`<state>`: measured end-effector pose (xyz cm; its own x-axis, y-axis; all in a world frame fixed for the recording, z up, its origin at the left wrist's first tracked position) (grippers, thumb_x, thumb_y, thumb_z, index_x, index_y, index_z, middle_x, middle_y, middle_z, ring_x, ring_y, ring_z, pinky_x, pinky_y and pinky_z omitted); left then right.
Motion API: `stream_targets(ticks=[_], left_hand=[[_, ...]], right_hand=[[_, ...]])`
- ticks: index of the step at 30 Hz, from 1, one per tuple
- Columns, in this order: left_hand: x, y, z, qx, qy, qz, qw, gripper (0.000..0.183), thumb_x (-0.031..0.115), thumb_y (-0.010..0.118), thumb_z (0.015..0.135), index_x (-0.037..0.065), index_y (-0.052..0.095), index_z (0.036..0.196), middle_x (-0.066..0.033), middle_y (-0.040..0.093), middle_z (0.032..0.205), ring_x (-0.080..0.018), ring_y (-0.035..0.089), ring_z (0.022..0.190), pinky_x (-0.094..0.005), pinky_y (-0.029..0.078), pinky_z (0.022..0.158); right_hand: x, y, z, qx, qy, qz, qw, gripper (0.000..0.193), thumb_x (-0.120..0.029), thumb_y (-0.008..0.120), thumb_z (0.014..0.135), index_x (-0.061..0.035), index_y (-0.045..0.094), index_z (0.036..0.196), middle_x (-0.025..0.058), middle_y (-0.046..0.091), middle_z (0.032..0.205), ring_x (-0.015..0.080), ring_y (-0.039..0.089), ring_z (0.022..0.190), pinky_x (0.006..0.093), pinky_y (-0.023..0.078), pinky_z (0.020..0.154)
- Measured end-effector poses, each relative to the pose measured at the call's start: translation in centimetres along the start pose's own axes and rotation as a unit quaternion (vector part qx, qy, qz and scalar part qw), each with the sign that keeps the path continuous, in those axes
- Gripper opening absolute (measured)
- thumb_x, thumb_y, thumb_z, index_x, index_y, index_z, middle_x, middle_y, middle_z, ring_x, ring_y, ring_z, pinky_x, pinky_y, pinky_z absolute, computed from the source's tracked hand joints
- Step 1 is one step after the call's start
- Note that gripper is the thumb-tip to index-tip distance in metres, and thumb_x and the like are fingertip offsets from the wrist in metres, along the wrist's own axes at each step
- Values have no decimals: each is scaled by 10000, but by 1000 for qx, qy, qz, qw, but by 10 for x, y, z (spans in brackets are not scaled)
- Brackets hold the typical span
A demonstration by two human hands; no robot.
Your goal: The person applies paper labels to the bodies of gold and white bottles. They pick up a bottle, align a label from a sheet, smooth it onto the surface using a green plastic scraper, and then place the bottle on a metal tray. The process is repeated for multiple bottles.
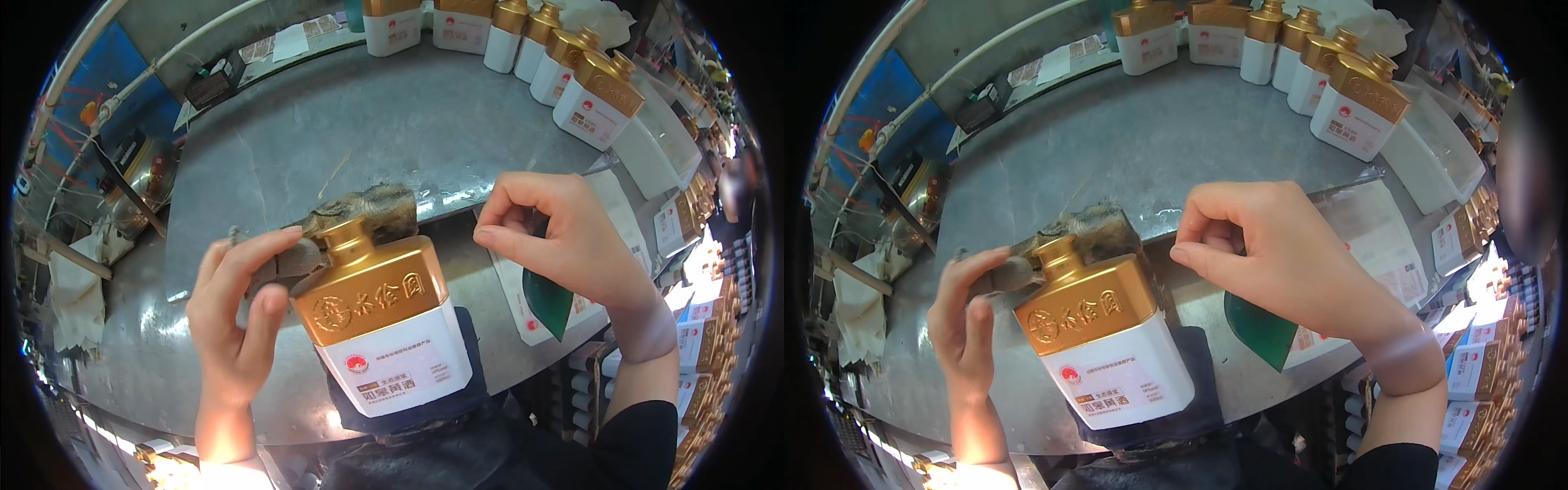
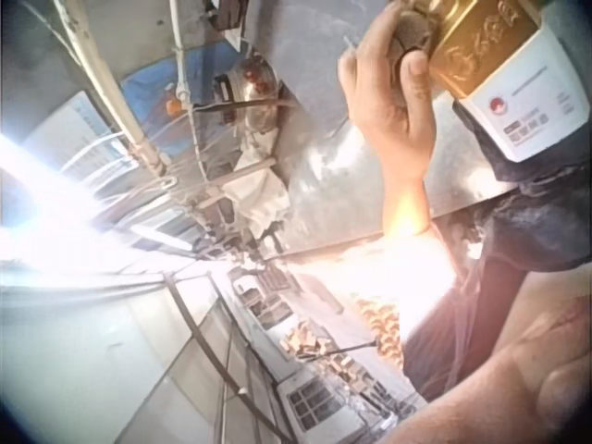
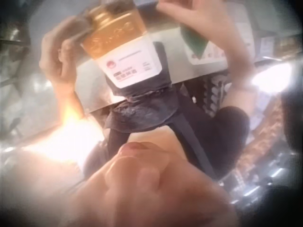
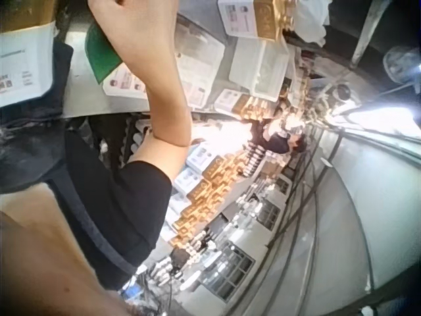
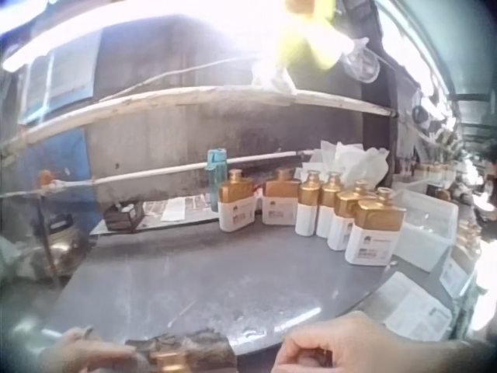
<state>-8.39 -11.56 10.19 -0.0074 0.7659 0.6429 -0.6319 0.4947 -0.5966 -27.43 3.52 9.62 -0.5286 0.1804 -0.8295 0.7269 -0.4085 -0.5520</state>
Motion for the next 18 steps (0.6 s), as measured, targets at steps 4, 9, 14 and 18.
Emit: stream_targets(ticks=[4,9,14,18], left_hand=[[41,45,23,-141,105,214,961,447,422,513,926,47,667,1115,-95,682,927,-303,510,1026,-430,278,1014],[36,28,15,-129,100,194,967,307,320,572,924,79,662,1090,-21,695,871,-237,539,1075,-451,220,1035],[11,9,-7,-7,43,84,995,275,246,517,958,36,693,986,-42,681,833,-217,570,959,-413,277,978],[20,5,-10,39,44,139,989,281,216,489,967,16,687,963,-88,633,866,-226,535,897,-349,352,885]], right_hand=[[0,6,4,-12,7,24,1000,155,-125,658,839,14,598,808,14,484,563,69,413,544,263,356,516],[10,-7,-2,-2,-3,22,1000,145,-131,663,838,3,614,813,16,525,605,67,460,578,249,376,544],[20,-13,4,-7,0,3,1000,129,-142,638,858,-17,652,887,5,544,639,64,485,606,241,390,560],[-28,16,35,-64,-131,-18,989,207,-160,592,908,-32,678,1046,32,601,711,89,545,672,257,447,643]])
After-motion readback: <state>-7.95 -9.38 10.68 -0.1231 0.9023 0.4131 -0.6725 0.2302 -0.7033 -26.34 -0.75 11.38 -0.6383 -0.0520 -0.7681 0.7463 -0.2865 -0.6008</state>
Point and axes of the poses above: each hand's wrist, its own z-axis towards the middle knuckle, its own y-axis out of the palm, x = y × z, the point moved 8 cm from there along z, towards the middle knuckle
